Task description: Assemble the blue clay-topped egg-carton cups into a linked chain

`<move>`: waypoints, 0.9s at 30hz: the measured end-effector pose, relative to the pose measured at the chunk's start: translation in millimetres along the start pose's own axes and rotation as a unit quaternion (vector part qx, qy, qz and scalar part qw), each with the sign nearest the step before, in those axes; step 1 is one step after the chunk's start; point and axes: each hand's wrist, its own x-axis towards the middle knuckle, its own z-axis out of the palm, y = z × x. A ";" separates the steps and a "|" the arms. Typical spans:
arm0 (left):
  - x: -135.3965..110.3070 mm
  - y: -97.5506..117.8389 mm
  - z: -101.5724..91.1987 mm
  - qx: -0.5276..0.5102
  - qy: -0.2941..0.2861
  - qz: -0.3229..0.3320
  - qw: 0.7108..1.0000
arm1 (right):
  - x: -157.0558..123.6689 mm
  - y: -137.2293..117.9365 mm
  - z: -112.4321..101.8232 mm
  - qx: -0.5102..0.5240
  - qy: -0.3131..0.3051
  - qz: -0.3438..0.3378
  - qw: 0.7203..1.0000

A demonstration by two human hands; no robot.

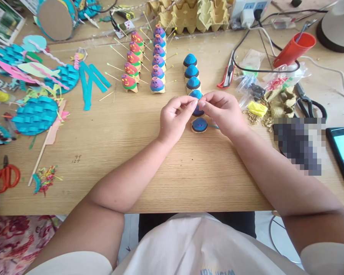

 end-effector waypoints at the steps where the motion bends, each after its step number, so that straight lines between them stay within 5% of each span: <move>1: -0.1 0.0 -0.3 -0.002 -0.002 0.003 1.000 | 0.0 -0.2 0.1 0.002 0.001 0.001 1.000; 27: 0.2 0.6 -1.5 -0.013 -0.027 -0.006 1.000 | -1.9 -1.1 -1.0 -0.080 0.003 -0.019 0.997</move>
